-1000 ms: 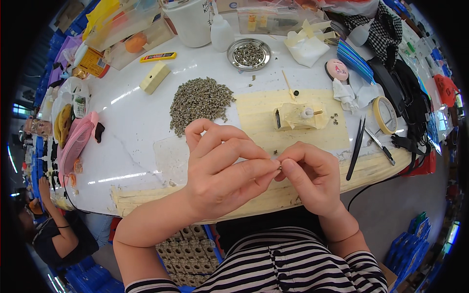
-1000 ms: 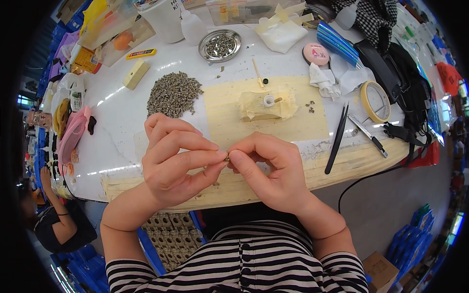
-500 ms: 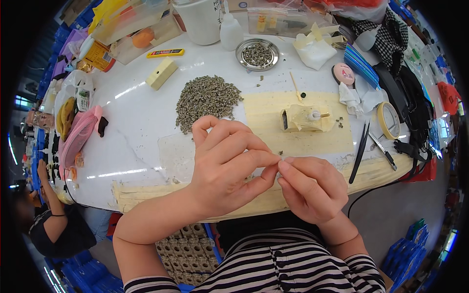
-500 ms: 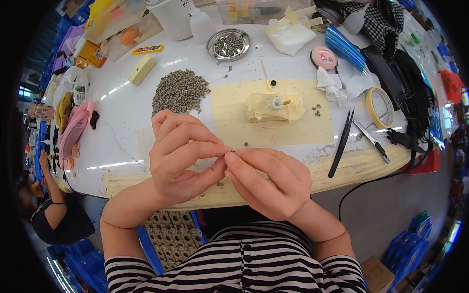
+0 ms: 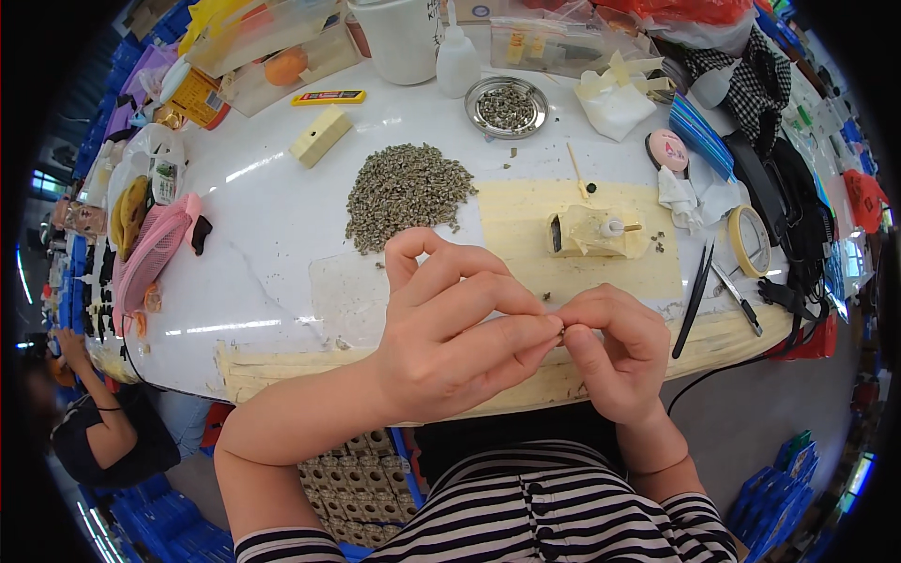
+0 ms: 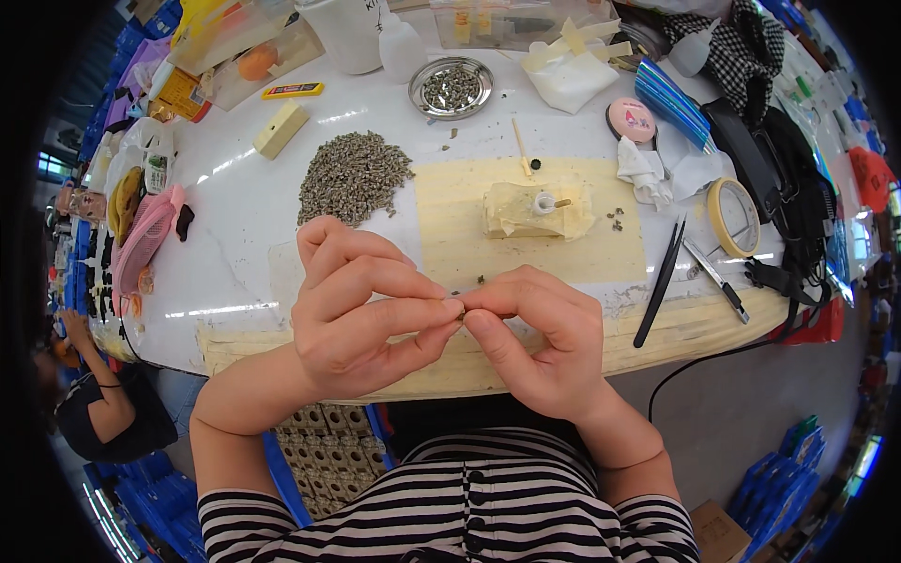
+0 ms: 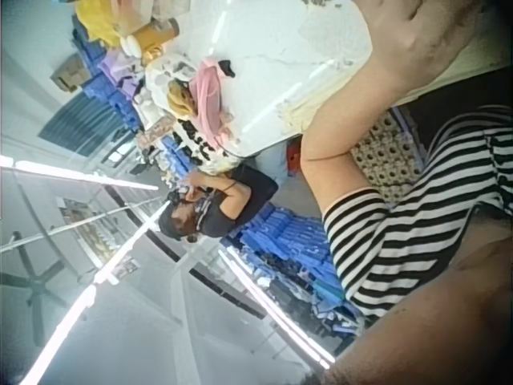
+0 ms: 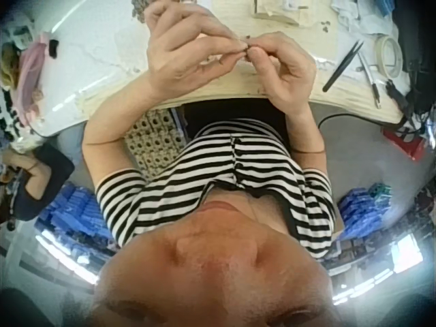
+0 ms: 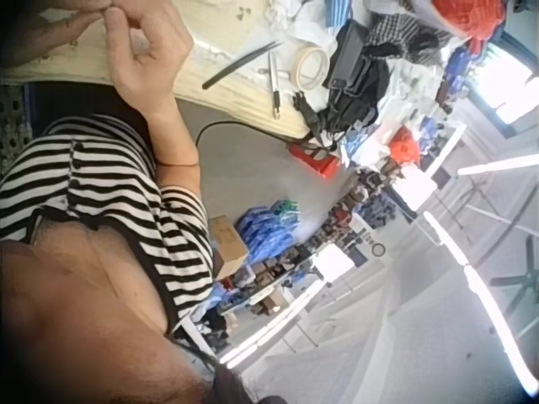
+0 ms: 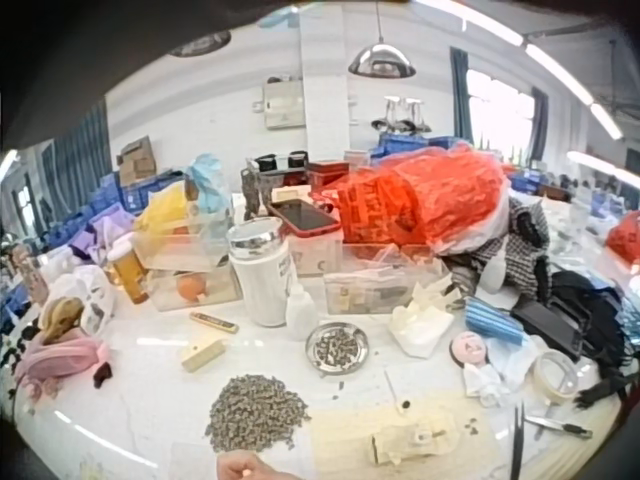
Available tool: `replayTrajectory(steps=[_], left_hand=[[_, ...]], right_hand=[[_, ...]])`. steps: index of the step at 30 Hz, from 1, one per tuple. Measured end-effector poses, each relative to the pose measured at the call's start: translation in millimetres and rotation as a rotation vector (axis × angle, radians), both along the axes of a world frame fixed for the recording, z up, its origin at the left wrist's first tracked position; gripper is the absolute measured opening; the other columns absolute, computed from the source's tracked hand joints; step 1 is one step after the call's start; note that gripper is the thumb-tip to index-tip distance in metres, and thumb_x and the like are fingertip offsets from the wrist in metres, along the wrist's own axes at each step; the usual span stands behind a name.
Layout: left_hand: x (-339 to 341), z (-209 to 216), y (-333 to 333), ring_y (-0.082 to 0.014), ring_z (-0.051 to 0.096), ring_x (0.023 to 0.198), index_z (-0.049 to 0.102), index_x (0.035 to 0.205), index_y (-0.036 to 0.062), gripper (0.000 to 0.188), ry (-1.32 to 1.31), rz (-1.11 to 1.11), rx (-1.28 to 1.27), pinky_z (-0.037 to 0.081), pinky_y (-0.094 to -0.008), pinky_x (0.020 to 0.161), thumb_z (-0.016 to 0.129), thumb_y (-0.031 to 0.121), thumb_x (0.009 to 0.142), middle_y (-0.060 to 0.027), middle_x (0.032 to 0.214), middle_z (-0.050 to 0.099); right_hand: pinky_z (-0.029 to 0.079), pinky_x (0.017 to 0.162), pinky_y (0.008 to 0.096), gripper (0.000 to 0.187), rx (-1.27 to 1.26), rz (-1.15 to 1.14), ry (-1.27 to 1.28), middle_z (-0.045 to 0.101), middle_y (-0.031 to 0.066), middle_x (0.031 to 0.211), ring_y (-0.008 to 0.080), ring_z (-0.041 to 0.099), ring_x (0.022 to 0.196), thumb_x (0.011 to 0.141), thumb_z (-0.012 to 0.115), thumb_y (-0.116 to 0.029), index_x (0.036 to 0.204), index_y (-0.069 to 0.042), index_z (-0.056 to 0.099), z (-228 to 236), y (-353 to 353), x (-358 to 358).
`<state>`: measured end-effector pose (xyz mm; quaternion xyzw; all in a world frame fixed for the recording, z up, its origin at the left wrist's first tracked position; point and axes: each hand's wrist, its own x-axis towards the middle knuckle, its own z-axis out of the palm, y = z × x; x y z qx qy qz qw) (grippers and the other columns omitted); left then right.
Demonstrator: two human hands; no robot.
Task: The person picks up a small metal piece and a plastic component from a white table surface, aligns them, and inserts a thin rod through the parts.
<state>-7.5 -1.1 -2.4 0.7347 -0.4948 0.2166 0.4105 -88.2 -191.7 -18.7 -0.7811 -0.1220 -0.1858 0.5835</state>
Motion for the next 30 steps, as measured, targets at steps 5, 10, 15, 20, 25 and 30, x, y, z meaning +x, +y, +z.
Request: replayTrajectory(steps=[5, 10, 15, 20, 25, 30], left_hand=[[0, -4, 0, -0.0175, 0.058, 0.080, 0.075, 0.084, 0.0142, 0.030, -0.029, 0.032, 0.009, 0.032, -0.0369, 0.076, 0.085, 0.007, 0.057, 0.0046, 0.085, 0.067], [-1, -2, 0, -0.0177, 0.058, 0.079, 0.074, 0.083, 0.0133, 0.029, 0.030, 0.038, 0.034, 0.032, -0.0364, 0.076, 0.085, 0.007, 0.057, 0.0042, 0.082, 0.066], [0, -2, 0, -0.0174, 0.058, 0.078, 0.073, 0.083, 0.0135, 0.029, 0.050, 0.051, 0.008, 0.032, -0.0359, 0.075, 0.085, 0.006, 0.058, 0.0040, 0.082, 0.066], [2, -3, -1, -0.0172, 0.058, 0.078, 0.074, 0.084, 0.0138, 0.029, 0.009, 0.021, -0.042, 0.032, -0.0356, 0.074, 0.086, 0.006, 0.059, 0.0040, 0.084, 0.068], [1, -2, -1, -0.0173, 0.058, 0.078, 0.075, 0.086, 0.0141, 0.030, 0.001, -0.011, -0.030, 0.032, -0.0360, 0.074, 0.086, 0.007, 0.058, 0.0047, 0.085, 0.068], [0, -2, 0, -0.0173, 0.057, 0.079, 0.075, 0.085, 0.0142, 0.029, 0.018, 0.015, 0.014, 0.032, -0.0362, 0.075, 0.085, 0.007, 0.059, 0.0047, 0.084, 0.067]], right_hand=[[0.053, 0.060, 0.0275, 0.014, -0.155, -0.140, -0.127, 0.071, 0.0117, 0.083, 0.0200, 0.067, 0.070, 0.080, 0.078, 0.000, 0.094, 0.001, 0.074, 1, 4, -1], [0.053, 0.058, 0.0281, 0.024, -0.302, -0.168, -0.318, 0.071, 0.0106, 0.086, 0.0199, 0.066, 0.070, 0.075, 0.081, 0.002, 0.098, 0.000, 0.075, 2, 10, -3], [0.053, 0.058, 0.0286, 0.027, -0.284, -0.182, -0.299, 0.071, 0.0109, 0.087, 0.0199, 0.066, 0.070, 0.076, 0.081, 0.001, 0.102, 0.000, 0.075, 0, 9, -2], [0.053, 0.062, 0.0287, 0.021, -0.193, -0.135, -0.158, 0.071, 0.0123, 0.087, 0.0200, 0.067, 0.071, 0.080, 0.078, 0.001, 0.101, 0.002, 0.074, 0, 6, -1], [0.052, 0.065, 0.0276, 0.012, 0.033, 0.025, 0.022, 0.070, 0.0123, 0.084, 0.0196, 0.067, 0.073, 0.082, 0.075, 0.002, 0.094, 0.002, 0.072, -2, 0, 0], [0.052, 0.063, 0.0276, 0.014, -0.073, -0.087, -0.080, 0.069, 0.0119, 0.085, 0.0200, 0.066, 0.072, 0.079, 0.078, 0.002, 0.092, 0.001, 0.072, 1, 3, -2]])
